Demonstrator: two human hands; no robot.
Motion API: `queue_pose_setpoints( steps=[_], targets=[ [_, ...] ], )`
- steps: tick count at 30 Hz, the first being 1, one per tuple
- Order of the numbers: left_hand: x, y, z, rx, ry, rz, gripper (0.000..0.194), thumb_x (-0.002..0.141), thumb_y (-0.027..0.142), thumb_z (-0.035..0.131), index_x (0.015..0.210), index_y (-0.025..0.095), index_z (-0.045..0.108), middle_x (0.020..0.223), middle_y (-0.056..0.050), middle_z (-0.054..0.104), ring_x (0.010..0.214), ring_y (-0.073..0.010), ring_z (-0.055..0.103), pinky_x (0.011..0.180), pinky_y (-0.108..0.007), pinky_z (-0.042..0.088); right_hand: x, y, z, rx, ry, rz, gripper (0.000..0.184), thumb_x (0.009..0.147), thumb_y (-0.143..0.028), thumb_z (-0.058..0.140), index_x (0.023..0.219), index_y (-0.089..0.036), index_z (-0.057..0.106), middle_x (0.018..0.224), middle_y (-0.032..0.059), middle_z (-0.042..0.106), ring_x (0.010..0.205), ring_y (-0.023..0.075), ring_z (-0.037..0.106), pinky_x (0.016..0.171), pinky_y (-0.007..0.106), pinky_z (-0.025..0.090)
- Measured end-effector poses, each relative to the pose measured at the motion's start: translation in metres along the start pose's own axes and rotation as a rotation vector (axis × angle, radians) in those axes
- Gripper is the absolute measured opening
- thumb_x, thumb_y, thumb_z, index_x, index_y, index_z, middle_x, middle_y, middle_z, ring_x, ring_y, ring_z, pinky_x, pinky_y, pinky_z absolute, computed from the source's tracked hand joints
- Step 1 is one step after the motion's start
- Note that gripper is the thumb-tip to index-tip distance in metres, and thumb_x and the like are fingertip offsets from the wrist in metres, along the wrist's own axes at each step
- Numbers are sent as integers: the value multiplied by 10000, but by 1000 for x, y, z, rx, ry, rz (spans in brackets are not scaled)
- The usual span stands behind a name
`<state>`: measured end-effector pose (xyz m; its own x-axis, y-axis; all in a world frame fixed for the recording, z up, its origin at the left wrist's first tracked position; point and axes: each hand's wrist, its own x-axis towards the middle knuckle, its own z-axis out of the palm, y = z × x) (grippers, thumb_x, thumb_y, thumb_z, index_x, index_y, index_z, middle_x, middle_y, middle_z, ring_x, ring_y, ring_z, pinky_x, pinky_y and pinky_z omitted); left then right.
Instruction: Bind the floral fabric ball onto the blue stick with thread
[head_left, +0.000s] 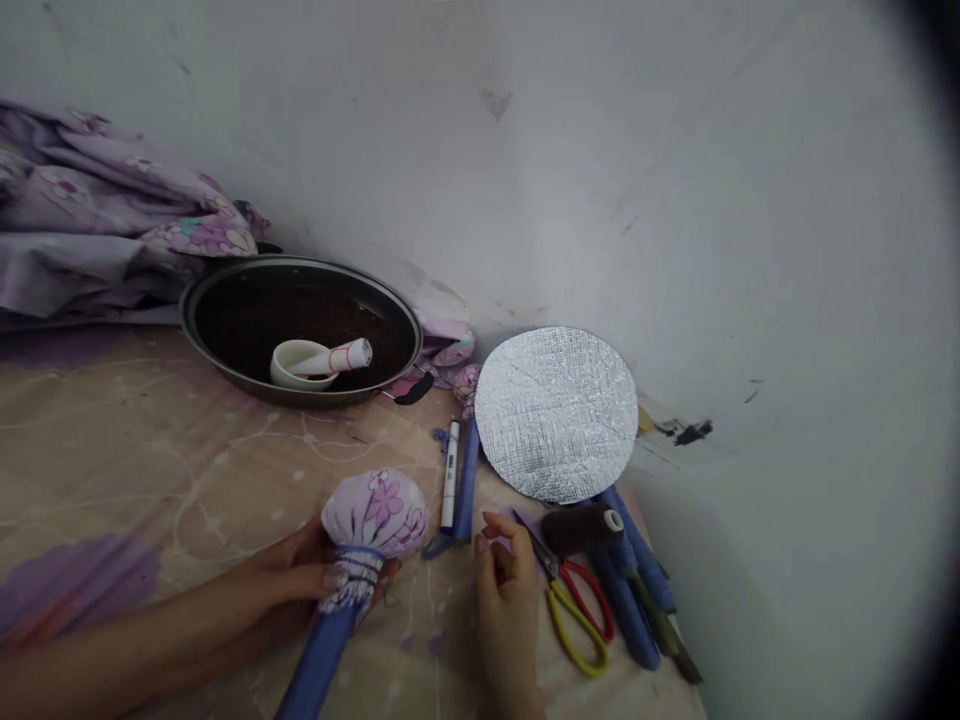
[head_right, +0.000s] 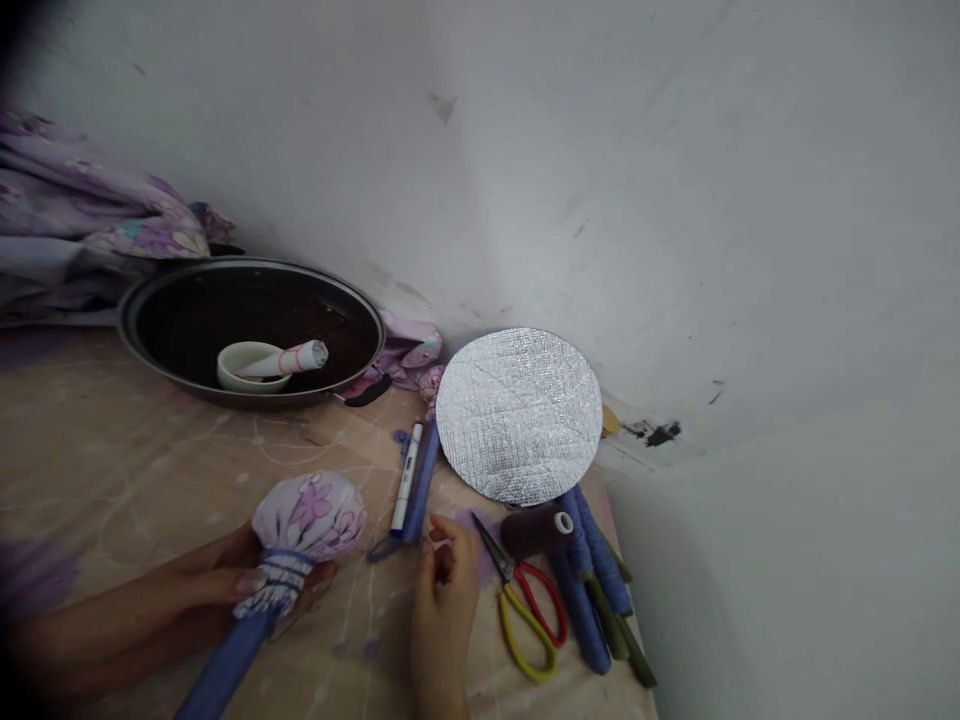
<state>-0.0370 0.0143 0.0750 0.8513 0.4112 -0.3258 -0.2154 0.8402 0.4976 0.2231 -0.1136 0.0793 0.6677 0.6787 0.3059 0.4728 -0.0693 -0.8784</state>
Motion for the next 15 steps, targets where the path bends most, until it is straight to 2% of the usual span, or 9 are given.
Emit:
queue_pose_setpoints(
  steps=[2, 4, 7, 10, 12, 15],
  targets=[
    [1, -3, -3, -10, -2, 5, 758, 930, 242, 1058, 1614, 233, 730, 1385, -86, 1002, 1275, -248, 949, 1143, -367, 659, -2, 5, 3, -37, -3, -22, 257, 1086, -464, 837, 1245, -263, 851, 1191, 108, 847, 1032, 318, 813, 877, 421, 650],
    [3, -7, -8, -27, -13, 10, 725, 946, 237, 1046, 1606, 241, 748, 1383, -87, 1002, 1261, -254, 949, 1123, -361, 666, -4, 9, 7, -98, -34, -64, 293, 1056, -362, 801, 1328, -263, 849, 1250, 123, 844, 1092, 342, 820, 908, 452, 656],
    [10, -15, -16, -60, -39, 34, 716, 897, 221, 1076, 1557, 251, 799, 1361, -98, 1008, 1220, -266, 952, 1084, -352, 693, -7, 15, 11, -247, -104, -159, 407, 1084, -256, 675, 1470, -259, 806, 1356, 148, 836, 1181, 358, 838, 976, 495, 672],
    [14, -18, -20, -88, -67, 66, 709, 808, 234, 1138, 1459, 296, 864, 1289, -66, 1031, 1180, -258, 969, 982, -305, 712, -7, 18, 12, -313, -106, -207, 446, 1133, -250, 628, 1565, -237, 738, 1399, 167, 836, 1246, 370, 840, 1044, 514, 676],
    [12, -16, -17, -85, -55, 59, 676, 841, 236, 1122, 1461, 301, 860, 1346, -68, 1020, 1288, -264, 954, 1033, -319, 707, -6, 19, 13, -332, -94, -222, 447, 1144, -258, 621, 1580, -222, 710, 1405, 178, 841, 1281, 381, 830, 1067, 520, 669],
    [7, -12, -12, -56, -9, 44, 678, 874, 203, 1092, 1496, 282, 834, 1382, -93, 1003, 1310, -269, 941, 1161, -389, 698, -4, 21, 13, -343, -95, -227, 440, 1145, -249, 602, 1573, -223, 703, 1406, 177, 850, 1288, 377, 825, 1079, 514, 658]
  ],
)
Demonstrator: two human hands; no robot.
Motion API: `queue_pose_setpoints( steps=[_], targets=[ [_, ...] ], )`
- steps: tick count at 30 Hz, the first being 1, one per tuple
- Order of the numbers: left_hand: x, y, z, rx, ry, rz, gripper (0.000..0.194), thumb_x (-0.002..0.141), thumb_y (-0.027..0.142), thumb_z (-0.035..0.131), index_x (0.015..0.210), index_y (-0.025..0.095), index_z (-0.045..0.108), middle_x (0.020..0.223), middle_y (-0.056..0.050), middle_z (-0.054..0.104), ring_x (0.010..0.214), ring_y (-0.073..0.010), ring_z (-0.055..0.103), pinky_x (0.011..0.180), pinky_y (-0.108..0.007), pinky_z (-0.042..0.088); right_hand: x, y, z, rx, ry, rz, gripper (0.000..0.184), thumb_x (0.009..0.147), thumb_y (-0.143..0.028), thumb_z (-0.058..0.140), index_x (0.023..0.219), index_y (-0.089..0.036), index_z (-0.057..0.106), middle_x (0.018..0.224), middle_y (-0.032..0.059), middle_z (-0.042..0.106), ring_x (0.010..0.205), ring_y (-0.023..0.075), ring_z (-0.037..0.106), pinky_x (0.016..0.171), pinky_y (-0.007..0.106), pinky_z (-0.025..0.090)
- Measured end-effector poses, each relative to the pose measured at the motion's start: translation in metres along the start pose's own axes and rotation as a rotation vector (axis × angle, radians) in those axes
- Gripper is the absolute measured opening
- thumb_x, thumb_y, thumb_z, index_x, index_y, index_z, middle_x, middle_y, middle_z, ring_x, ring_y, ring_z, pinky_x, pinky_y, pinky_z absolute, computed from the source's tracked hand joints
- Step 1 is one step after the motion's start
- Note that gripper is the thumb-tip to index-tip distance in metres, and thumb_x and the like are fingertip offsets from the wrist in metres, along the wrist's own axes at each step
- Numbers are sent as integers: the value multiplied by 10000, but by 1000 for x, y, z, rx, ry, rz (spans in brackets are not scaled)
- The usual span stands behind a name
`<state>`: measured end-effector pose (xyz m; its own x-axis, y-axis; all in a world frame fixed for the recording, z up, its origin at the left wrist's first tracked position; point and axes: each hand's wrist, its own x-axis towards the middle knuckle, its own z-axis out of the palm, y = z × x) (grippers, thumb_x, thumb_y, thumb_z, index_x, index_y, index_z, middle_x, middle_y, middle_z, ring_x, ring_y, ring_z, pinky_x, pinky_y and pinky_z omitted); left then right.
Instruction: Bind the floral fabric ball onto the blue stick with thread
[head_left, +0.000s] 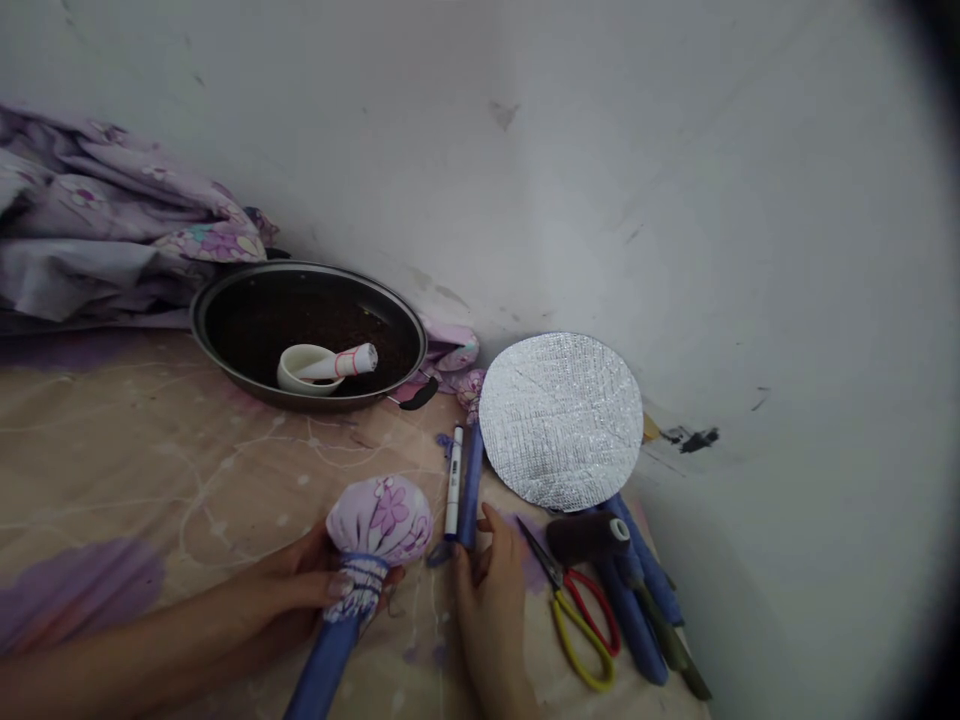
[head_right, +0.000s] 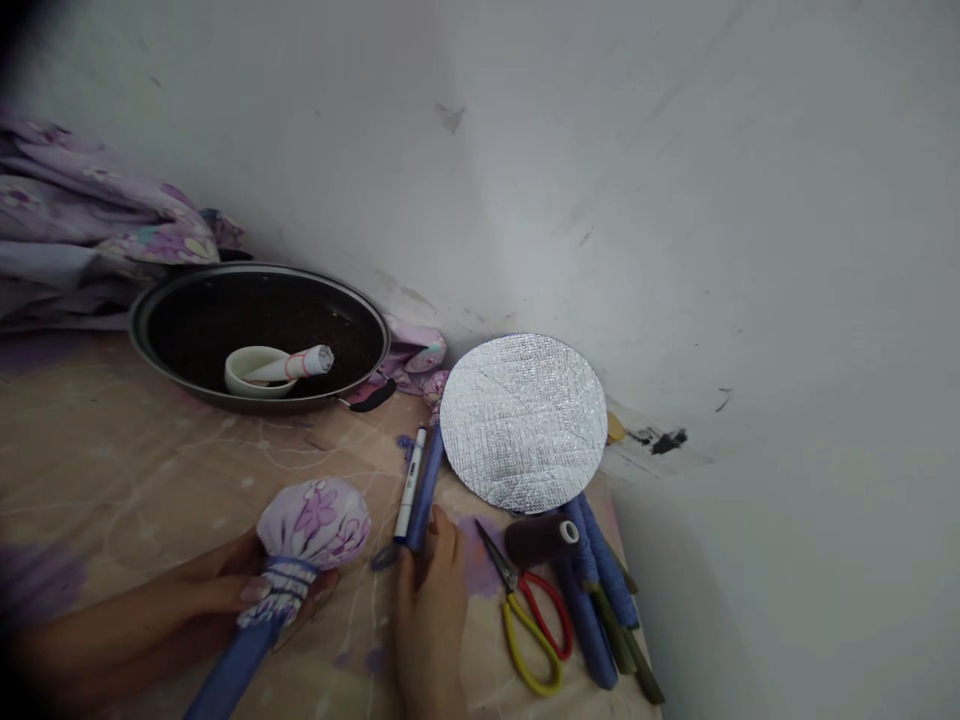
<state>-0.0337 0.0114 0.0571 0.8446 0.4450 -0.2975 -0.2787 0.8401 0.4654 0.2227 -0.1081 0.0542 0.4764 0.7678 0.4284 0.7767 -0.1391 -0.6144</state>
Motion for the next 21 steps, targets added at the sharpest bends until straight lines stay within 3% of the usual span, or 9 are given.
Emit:
queue_pose_setpoints(
  steps=[5, 10, 14, 18, 21],
  targets=[
    [4, -7, -9, 5, 27, -5, 687, 808, 229, 1133, 1445, 271, 881, 1331, -111, 1014, 1177, -276, 958, 1051, -363, 742, -2, 8, 1, 12, 38, 48, 468, 1127, -245, 595, 1582, -237, 705, 1407, 166, 846, 1267, 375, 826, 1065, 503, 658],
    [7, -12, -15, -19, 25, -4, 723, 761, 259, 1169, 1437, 287, 916, 1313, -90, 1014, 1235, -287, 942, 1068, -340, 739, -2, 5, -4, -38, 105, 16, 415, 1151, -271, 611, 1545, -249, 742, 1449, 181, 801, 1325, 401, 791, 1120, 537, 631],
    [6, -10, -15, 13, 13, -13, 737, 780, 312, 1171, 1468, 278, 907, 1340, -94, 1009, 1217, -286, 935, 1065, -339, 737, -3, -4, -6, -100, 185, -99, 298, 1245, -329, 597, 1468, -241, 773, 1377, 183, 820, 1216, 372, 830, 1023, 493, 656],
    [7, -12, -20, -1, -10, -11, 753, 791, 308, 1164, 1487, 268, 878, 1346, -103, 1003, 1213, -282, 935, 1063, -343, 731, -12, -8, 2, -177, 94, -212, 330, 1266, -252, 526, 1465, -274, 788, 1322, 143, 903, 1063, 322, 911, 763, 390, 669],
    [9, -16, -25, -10, -45, 17, 750, 837, 285, 1123, 1532, 267, 840, 1354, -104, 988, 1277, -303, 930, 1110, -371, 726, -15, -14, 2, -198, 56, -262, 367, 1254, -186, 514, 1486, -286, 781, 1328, 123, 928, 1052, 296, 944, 752, 364, 701]
  ],
)
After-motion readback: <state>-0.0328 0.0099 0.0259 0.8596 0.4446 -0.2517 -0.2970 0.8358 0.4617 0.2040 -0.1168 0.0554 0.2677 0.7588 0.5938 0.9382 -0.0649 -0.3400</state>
